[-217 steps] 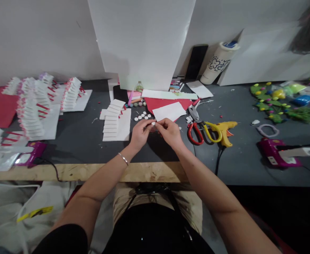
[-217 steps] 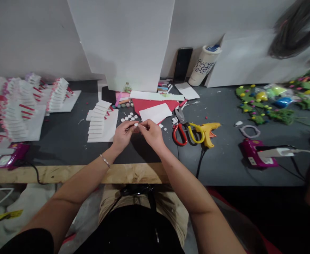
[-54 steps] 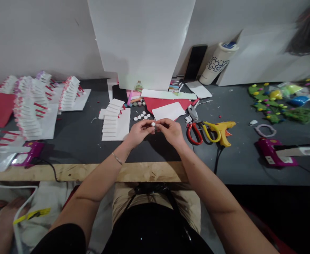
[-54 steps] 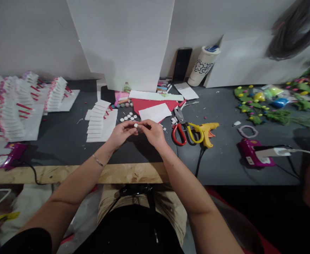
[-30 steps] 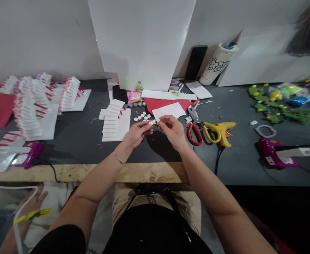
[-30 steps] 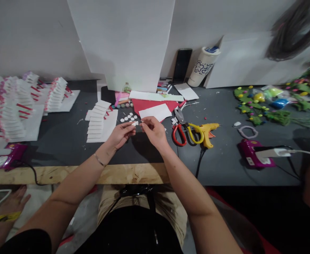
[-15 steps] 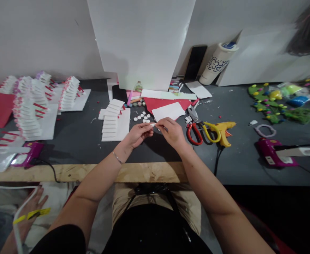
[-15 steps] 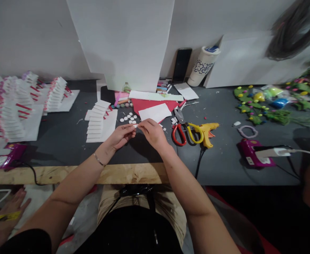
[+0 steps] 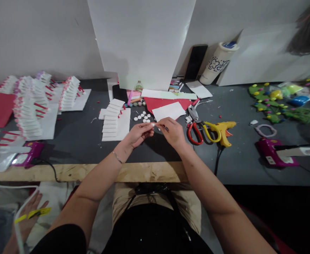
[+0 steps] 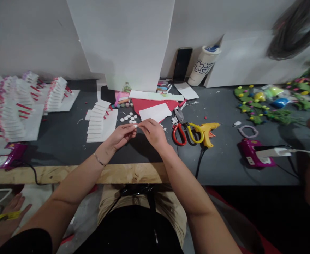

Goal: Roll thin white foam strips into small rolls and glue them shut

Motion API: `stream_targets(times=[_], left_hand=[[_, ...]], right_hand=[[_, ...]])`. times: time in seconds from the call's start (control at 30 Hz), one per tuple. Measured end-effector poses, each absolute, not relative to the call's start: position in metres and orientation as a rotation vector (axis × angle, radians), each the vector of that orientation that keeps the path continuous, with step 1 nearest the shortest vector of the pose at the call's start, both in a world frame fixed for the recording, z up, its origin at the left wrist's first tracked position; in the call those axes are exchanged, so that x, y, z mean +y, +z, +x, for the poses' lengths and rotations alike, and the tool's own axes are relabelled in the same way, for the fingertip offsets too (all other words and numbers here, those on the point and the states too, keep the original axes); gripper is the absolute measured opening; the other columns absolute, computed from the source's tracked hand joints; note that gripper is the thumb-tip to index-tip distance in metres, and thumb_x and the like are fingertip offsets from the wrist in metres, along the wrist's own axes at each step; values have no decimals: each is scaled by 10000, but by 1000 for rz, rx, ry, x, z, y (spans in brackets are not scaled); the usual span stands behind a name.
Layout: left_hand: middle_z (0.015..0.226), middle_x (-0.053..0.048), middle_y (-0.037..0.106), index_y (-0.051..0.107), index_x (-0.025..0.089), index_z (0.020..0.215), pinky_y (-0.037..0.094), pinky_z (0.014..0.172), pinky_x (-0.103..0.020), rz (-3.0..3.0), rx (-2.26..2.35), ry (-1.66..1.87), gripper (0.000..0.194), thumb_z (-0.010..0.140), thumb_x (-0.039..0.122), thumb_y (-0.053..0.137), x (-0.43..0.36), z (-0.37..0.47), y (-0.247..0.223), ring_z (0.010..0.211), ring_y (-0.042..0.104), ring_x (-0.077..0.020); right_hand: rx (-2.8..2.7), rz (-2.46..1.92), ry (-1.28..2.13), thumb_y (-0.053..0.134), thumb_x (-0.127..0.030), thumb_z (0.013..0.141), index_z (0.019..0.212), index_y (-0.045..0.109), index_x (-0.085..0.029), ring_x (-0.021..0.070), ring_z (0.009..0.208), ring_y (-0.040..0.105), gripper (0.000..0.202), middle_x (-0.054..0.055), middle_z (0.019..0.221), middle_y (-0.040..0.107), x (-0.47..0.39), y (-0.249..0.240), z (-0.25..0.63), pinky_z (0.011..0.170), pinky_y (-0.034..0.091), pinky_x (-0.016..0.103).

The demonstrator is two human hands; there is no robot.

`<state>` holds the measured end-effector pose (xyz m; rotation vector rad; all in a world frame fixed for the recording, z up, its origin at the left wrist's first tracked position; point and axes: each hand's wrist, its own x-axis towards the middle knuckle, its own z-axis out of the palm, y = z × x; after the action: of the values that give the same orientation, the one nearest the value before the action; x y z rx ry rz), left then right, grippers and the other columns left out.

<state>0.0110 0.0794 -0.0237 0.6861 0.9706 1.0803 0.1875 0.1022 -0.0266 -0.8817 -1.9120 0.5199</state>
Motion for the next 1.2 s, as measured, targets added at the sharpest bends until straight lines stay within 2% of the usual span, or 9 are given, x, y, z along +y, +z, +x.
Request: stream_targets(times=[0.2, 0.37, 0.63, 0.83, 1.2], left_hand=[[674, 1, 676, 761, 139, 821, 547, 623, -221, 749, 1027, 1127, 294, 600, 287, 885, 79, 16, -23, 577, 599, -70], [709, -4, 694, 753, 145, 878, 565, 655, -270, 814, 1085, 1155, 356, 593, 317, 878, 79, 19, -21, 596, 623, -94], [756, -16, 723, 760, 147, 890, 566, 673, -295, 949, 1129, 1247, 381, 600, 374, 854, 80, 18, -29, 634, 634, -127], [876, -56, 761, 755, 149, 1054, 579, 767, -344, 1008, 1123, 1181, 488, 627, 369, 845, 82, 13, -31, 699, 679, -160], [786, -45, 752, 774, 145, 946, 591, 723, -345, 972, 1191, 1236, 447, 603, 423, 845, 81, 17, -30, 665, 677, -168]], right_hand=[[-1939, -863, 476, 509, -256, 950, 858, 683, -245, 198, 844, 648, 197, 63, 860, 696, 102, -28, 184, 776, 525, 318], [-1881, -936, 515, 554, -248, 919, 842, 665, -242, 188, 787, 652, 135, 42, 844, 709, 102, -29, 183, 722, 522, 302], [-1914, -869, 411, 534, -223, 934, 859, 655, -220, 180, 791, 653, 143, 54, 834, 704, 100, -34, 176, 733, 515, 287], [-1944, -863, 406, 495, -204, 943, 862, 646, -217, 181, 830, 652, 172, 60, 861, 708, 100, -32, 176, 769, 521, 301], [-1958, -875, 380, 479, -210, 959, 870, 665, -207, 180, 835, 645, 206, 67, 865, 700, 100, -31, 173, 783, 511, 297]])
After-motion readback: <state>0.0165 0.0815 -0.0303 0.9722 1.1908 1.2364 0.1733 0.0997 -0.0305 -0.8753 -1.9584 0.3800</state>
